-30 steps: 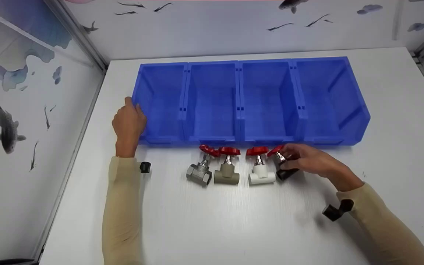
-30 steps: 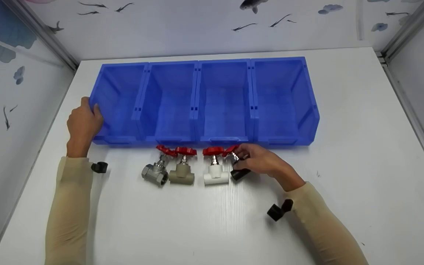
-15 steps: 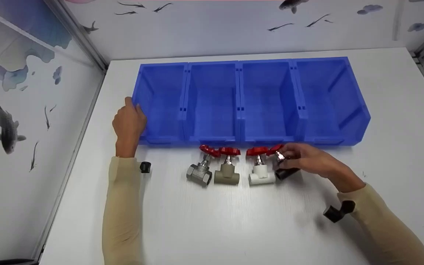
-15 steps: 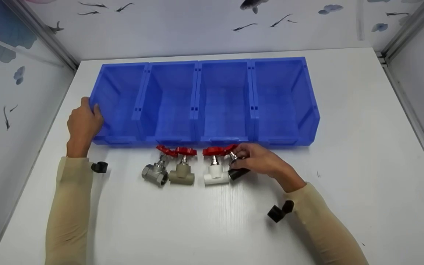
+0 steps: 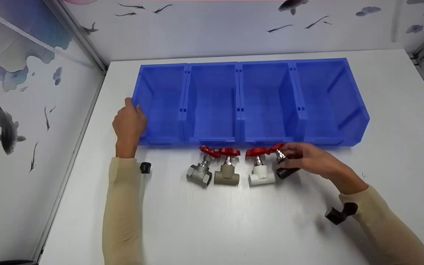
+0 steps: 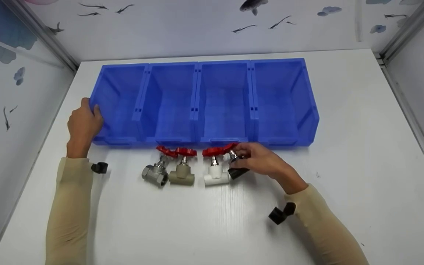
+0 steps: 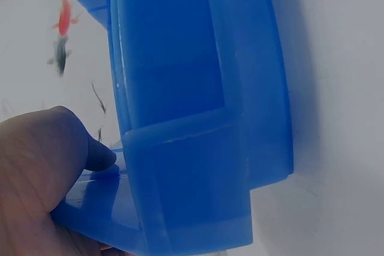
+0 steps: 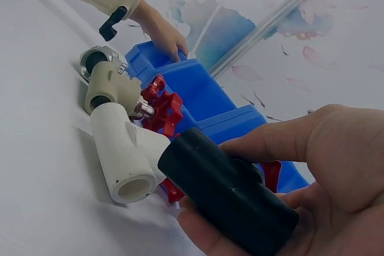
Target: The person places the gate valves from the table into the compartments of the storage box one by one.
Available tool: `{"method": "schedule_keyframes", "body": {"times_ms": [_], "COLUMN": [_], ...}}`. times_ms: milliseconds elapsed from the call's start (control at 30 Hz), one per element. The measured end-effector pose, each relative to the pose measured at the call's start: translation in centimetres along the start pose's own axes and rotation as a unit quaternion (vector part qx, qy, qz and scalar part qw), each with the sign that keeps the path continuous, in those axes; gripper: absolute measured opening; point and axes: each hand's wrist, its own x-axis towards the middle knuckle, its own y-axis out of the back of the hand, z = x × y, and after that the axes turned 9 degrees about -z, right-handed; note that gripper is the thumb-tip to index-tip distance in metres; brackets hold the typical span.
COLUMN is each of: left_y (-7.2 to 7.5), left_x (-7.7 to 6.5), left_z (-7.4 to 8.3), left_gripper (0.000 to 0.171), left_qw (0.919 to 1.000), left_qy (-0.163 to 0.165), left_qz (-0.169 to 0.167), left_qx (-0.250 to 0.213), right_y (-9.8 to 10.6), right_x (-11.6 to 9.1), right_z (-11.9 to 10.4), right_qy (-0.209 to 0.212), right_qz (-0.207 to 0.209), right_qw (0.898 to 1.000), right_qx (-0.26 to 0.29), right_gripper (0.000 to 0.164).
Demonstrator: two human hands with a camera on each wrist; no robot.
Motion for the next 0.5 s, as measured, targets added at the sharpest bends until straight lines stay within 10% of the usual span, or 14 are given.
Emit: {"method": "schedule_keyframes", "body": {"times_ms": [500], "left_y": [0.18], "left_x": [0.04], "left_z": [0.0], "left_gripper": [0.044], "left_qw": [0.9998], "left_qy": [0.006], "left_qz": [-0.019], "left_qx": [-0.003], "right_y": [0.2], "right_x": [-0.69], "right_z": [-0.42], "right_qy": [0.052], "right_qz": [0.005], "right_qw": [0.997], "right_qx": [0.049], "right_gripper": [0.04]}}
